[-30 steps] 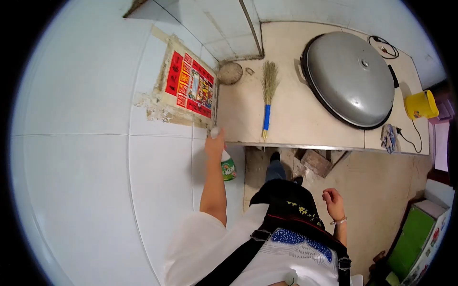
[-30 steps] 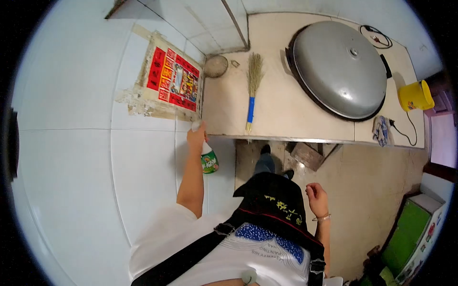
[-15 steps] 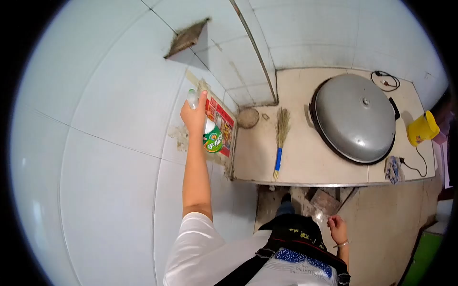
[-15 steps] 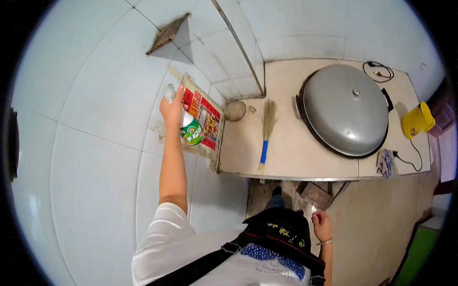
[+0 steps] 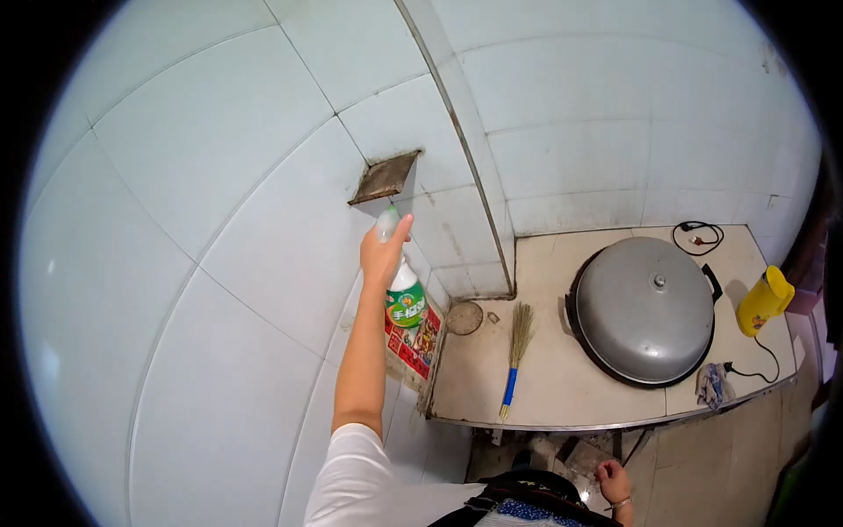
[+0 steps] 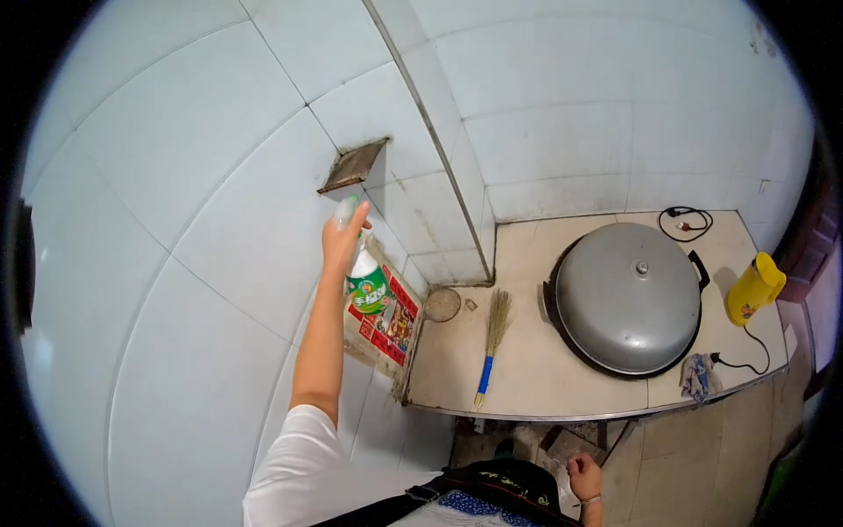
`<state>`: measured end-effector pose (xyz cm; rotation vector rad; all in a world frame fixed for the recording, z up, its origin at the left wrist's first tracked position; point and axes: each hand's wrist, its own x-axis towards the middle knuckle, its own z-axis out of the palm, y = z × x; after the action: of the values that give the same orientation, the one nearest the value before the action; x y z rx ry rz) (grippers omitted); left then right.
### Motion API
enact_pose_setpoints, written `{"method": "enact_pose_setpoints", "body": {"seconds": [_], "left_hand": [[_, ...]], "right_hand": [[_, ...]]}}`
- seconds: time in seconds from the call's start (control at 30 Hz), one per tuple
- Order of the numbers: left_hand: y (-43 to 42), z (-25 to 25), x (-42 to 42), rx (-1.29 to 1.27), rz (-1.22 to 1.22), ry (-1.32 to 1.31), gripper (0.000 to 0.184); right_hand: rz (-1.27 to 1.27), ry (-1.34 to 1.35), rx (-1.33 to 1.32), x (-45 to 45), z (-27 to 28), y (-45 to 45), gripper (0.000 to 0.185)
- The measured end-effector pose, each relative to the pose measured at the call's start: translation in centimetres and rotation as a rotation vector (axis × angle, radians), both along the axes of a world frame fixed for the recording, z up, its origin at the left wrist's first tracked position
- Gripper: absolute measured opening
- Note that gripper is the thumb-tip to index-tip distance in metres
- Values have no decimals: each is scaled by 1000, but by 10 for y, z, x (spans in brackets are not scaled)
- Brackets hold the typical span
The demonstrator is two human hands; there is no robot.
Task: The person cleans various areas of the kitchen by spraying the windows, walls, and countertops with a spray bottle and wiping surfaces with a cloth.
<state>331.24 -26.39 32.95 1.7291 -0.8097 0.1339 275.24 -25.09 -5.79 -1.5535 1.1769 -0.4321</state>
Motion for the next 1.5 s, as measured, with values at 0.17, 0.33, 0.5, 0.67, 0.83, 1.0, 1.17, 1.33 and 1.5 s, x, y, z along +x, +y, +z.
{"method": "enact_pose_setpoints", "body": {"seconds": [0.17, 0.33, 0.5, 0.67, 0.83, 1.0, 1.17, 1.33, 1.5], "left_hand": [[-27, 34, -9, 307, 131, -169, 56], [-51, 21, -5, 137, -2, -55, 48], [-84, 103, 20, -306, -227, 32, 37], [-89, 246, 9, -203, 79, -365, 56], [-85, 338, 6, -395, 93, -387, 53], [-81, 371, 6, -532, -2, -444, 53], [-97, 366, 111, -376, -189, -685, 40], [-106, 294, 149, -315, -272, -439, 35], [-155, 163, 124, -308, -272, -113, 37]], "right_hand": [[-10, 60, -100, 5, 8, -8, 22], [-55, 81, -86, -4, -6, -4, 21], [71, 147, -159, -24, -15, -4, 43], [-28, 112, -181, -24, -16, -12, 40], [-124, 166, -171, -18, -10, -6, 38], [-326, 234, -125, -14, -24, -12, 28], [-279, 249, -196, -24, -6, -1, 35], [-307, 230, -197, -33, -3, -4, 29], [-272, 232, -195, -49, -1, 1, 24]]}}
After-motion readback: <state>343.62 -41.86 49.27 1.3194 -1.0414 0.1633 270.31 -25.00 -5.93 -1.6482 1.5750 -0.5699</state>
